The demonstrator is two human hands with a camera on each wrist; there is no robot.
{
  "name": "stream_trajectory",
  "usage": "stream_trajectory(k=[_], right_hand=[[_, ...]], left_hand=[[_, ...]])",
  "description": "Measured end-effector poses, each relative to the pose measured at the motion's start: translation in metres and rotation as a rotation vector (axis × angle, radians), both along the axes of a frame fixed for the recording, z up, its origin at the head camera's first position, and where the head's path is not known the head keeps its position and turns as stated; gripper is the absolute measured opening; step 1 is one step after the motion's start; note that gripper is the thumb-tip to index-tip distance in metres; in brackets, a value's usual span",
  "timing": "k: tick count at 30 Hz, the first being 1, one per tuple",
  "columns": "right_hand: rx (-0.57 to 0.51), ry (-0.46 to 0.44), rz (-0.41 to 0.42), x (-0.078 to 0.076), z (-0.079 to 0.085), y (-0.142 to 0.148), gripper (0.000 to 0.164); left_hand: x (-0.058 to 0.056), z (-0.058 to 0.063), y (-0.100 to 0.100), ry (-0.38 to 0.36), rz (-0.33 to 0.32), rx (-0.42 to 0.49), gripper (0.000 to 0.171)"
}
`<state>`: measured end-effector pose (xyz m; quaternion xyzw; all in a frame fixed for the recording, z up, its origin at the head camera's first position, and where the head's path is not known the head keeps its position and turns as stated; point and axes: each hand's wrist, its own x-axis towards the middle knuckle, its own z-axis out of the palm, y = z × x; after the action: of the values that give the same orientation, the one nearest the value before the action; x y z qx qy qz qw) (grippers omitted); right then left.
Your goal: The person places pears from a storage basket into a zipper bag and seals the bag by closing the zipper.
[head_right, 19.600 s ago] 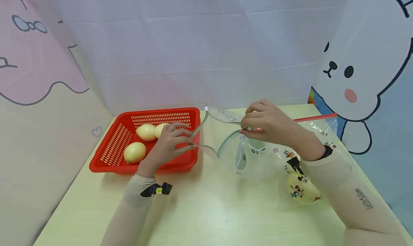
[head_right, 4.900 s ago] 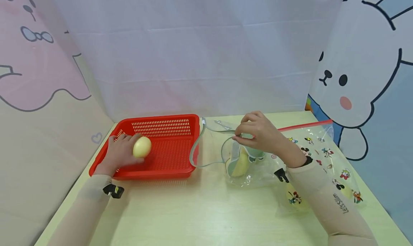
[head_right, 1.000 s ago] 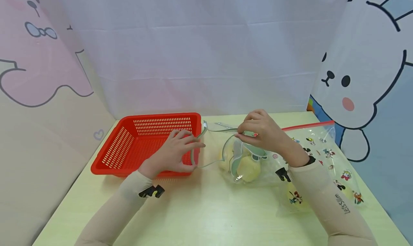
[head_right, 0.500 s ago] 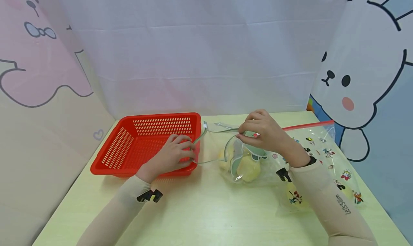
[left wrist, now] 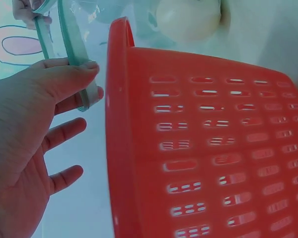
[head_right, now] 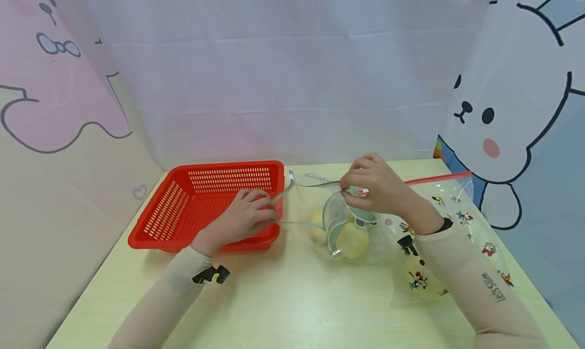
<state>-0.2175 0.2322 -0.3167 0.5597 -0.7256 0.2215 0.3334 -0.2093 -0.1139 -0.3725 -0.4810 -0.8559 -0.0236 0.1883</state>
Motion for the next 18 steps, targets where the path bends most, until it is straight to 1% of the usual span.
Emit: stream_trajectory(k=[4,10,16,18], right_hand=[[0.005,0.029,-0.010,-0.003,0.004,0.003,0.035],[0.011,0.041,-0.025,-0.010,0.014,0.008,0.038],[-0.028,0.070,0.004,-0.017,0.024,0.008,0.033],[-0.040,0.075,0.013,-0.020,0.028,0.007,0.031]], left_hand=[[-0.002,0.008,-0.001,0.015,0.002,0.034,0.018],[-0.007,0.027,-0.003,0.030,0.023,0.104,0.018],[-0.014,0.047,-0.004,0.071,0.040,0.147,0.015],[-0.017,0.054,-0.003,0.093,0.035,0.164,0.014]])
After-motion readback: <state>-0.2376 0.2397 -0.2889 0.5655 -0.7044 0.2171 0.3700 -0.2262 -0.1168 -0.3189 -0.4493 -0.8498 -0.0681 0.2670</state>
